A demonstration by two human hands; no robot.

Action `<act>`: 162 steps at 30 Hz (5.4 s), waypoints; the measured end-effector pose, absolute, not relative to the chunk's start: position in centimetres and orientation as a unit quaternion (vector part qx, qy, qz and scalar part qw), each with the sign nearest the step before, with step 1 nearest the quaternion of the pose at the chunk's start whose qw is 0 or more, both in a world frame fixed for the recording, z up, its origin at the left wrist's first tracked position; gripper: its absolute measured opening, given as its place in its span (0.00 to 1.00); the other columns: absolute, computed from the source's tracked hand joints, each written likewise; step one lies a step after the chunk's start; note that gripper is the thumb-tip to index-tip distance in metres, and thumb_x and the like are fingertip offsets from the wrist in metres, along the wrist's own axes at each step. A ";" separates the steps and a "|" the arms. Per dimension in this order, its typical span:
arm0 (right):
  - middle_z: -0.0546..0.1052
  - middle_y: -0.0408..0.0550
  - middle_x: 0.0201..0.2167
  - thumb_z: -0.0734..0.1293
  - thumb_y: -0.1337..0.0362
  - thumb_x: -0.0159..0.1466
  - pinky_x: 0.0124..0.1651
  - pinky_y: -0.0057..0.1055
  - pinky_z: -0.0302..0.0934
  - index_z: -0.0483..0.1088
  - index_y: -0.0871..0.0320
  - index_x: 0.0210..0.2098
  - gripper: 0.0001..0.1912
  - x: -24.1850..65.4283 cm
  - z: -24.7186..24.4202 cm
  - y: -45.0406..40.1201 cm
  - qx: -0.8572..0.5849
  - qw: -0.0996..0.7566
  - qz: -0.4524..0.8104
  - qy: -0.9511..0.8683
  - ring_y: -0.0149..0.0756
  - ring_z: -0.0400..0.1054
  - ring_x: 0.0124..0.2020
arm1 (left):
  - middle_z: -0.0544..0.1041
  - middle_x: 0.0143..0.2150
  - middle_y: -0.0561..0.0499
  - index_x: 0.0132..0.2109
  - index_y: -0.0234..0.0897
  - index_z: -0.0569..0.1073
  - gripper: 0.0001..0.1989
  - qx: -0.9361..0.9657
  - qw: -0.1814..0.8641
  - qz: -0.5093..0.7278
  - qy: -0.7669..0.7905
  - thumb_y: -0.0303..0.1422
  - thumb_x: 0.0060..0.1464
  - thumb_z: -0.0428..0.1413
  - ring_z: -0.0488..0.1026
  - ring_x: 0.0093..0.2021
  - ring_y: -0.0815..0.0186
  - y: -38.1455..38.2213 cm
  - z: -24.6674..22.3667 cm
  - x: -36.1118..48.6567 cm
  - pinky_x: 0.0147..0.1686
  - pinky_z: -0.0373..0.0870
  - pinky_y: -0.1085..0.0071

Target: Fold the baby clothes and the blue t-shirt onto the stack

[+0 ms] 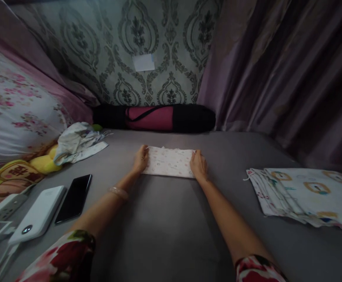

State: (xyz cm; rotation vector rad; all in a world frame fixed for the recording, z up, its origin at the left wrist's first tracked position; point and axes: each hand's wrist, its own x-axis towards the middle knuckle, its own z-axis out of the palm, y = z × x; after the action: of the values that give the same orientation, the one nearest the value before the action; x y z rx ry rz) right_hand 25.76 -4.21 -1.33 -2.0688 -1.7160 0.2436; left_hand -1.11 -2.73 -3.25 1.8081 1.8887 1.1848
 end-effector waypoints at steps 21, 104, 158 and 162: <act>0.77 0.64 0.40 0.52 0.57 0.70 0.45 0.39 0.62 0.68 0.64 0.48 0.21 25.4 -2.2 -2.9 -0.798 0.170 0.080 -0.573 0.49 0.73 0.44 | 0.77 0.42 0.37 0.53 0.34 0.64 0.15 0.663 0.074 0.184 0.722 0.33 0.64 0.39 0.75 0.40 0.54 -2.1 -3.2 -0.5 0.35 0.63 0.67; 0.51 0.45 0.69 0.50 0.61 0.67 0.64 0.63 0.31 0.51 0.55 0.67 0.29 23.7 -3.3 -10.1 -0.556 0.079 0.019 -0.827 0.51 0.37 0.69 | 0.51 0.70 0.46 0.68 0.37 0.53 0.29 0.815 0.018 0.078 0.574 0.43 0.65 0.35 0.44 0.69 0.46 -10.5 -4.3 8.7 0.64 0.40 0.42; 0.52 0.65 0.67 0.46 0.54 0.69 0.67 0.49 0.37 0.52 0.75 0.65 0.35 29.1 -3.6 -9.8 -0.669 0.070 -0.022 -0.739 0.52 0.44 0.68 | 0.56 0.68 0.37 0.65 0.28 0.58 0.32 0.734 0.028 0.125 0.667 0.46 0.64 0.35 0.50 0.69 0.53 -10.0 -3.6 5.1 0.65 0.44 0.50; 0.50 0.60 0.68 0.45 0.52 0.69 0.68 0.47 0.33 0.50 0.70 0.67 0.35 26.5 -2.6 -9.3 -0.620 0.073 -0.014 -0.781 0.48 0.41 0.69 | 0.59 0.67 0.39 0.65 0.29 0.60 0.30 0.738 -0.017 0.170 0.653 0.44 0.65 0.35 0.51 0.68 0.55 -10.4 -3.0 5.2 0.67 0.38 0.52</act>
State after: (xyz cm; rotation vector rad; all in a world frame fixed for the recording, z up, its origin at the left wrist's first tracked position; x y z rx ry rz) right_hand 26.53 -9.30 -2.62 -1.8611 -2.3477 -0.0434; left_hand 5.23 -10.37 -3.04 2.3452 2.0729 0.5399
